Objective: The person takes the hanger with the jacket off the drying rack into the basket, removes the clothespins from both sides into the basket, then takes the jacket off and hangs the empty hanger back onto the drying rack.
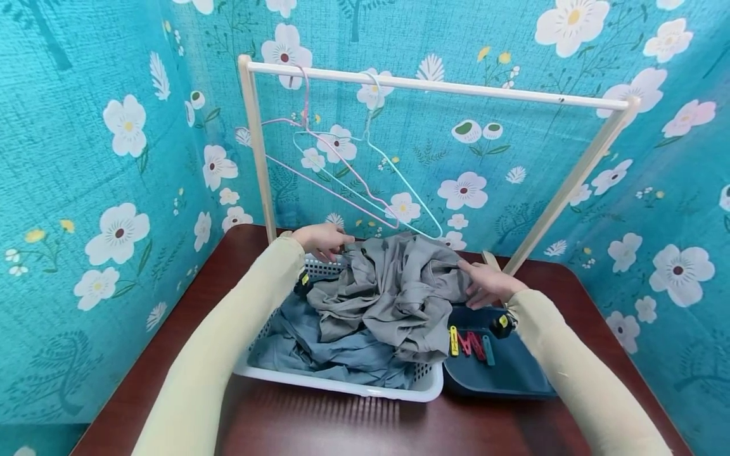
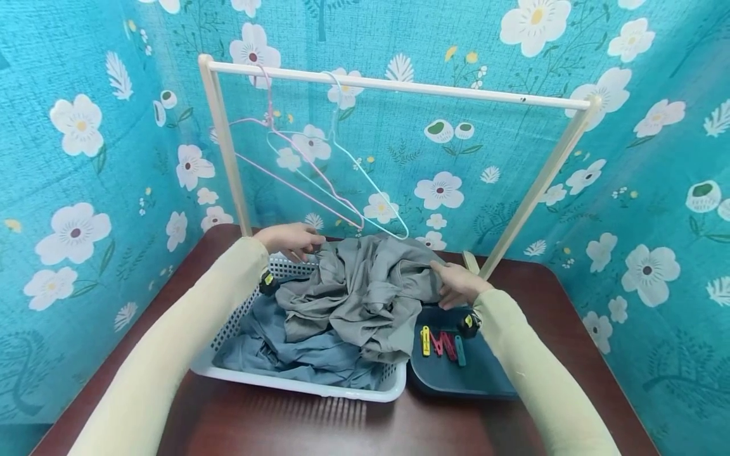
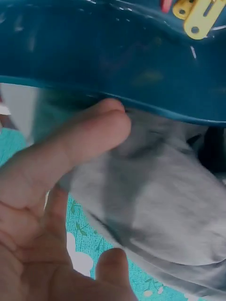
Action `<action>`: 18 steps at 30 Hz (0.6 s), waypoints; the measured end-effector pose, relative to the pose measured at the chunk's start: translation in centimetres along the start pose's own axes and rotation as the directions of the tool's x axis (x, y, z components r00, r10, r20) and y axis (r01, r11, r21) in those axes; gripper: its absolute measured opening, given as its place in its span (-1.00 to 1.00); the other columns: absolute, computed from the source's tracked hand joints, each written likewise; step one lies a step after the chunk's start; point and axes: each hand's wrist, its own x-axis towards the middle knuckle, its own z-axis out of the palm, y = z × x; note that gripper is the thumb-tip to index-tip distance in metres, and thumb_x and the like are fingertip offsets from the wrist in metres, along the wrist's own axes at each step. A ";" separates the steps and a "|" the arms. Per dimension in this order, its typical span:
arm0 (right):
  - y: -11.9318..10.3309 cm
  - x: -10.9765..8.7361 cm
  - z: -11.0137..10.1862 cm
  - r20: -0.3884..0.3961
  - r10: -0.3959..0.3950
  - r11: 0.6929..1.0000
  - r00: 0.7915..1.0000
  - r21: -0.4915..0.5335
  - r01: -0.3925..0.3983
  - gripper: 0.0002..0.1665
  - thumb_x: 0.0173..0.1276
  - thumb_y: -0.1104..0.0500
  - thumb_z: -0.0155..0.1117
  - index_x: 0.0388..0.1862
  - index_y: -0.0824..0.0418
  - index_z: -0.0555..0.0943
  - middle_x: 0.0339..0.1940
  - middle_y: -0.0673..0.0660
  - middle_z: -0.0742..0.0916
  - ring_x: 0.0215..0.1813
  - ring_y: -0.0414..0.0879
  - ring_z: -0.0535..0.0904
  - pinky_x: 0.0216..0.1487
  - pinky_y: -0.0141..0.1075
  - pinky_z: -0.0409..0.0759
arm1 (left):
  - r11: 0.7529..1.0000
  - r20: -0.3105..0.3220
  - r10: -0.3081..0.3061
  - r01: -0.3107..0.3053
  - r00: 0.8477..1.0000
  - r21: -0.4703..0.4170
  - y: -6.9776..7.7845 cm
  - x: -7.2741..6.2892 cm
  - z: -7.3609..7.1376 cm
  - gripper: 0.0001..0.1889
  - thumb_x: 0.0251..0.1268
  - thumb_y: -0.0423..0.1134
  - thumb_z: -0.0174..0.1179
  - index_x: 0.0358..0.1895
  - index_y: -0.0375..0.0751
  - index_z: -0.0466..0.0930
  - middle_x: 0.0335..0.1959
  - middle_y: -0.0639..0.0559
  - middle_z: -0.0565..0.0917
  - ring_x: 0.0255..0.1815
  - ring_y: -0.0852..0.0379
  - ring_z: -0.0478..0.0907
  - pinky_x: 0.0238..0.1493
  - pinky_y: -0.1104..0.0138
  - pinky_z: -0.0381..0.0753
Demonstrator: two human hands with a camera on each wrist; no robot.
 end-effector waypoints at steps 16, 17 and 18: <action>-0.8 4.6 2.1 -0.076 0.016 0.845 0.997 0.534 0.027 0.09 0.34 -0.23 0.14 0.55 0.10 -0.26 0.47 0.42 -0.03 0.35 0.32 0.21 0.06 0.03 0.49 | 0.992 -0.029 0.066 -0.069 0.997 -0.102 0.1 5.1 3.2 -0.25 0.32 -0.06 0.18 0.46 -0.24 0.06 0.44 -0.15 0.13 0.40 -0.10 0.14 0.24 0.07 0.30; -0.9 4.8 2.3 -0.092 0.017 0.848 0.996 0.529 0.034 0.02 0.35 -0.18 0.15 0.55 0.11 -0.16 0.43 0.41 0.09 0.29 0.27 0.31 0.02 -0.01 0.52 | 0.994 -0.050 0.087 -0.090 0.995 -0.057 0.3 5.2 3.4 -0.30 0.31 -0.08 0.20 0.42 -0.27 0.15 0.41 -0.15 0.20 0.37 -0.08 0.19 0.21 0.10 0.33; -1.0 5.0 2.5 -0.111 0.020 0.850 0.994 0.525 0.042 -0.08 0.36 -0.11 0.18 0.52 0.13 -0.01 0.36 0.37 0.22 0.20 0.19 0.41 -0.02 -0.06 0.55 | 0.993 -0.064 0.109 -0.111 0.992 -0.030 0.5 5.3 3.6 -0.36 0.31 -0.13 0.20 0.38 -0.30 0.23 0.37 -0.16 0.26 0.33 -0.07 0.25 0.19 0.12 0.35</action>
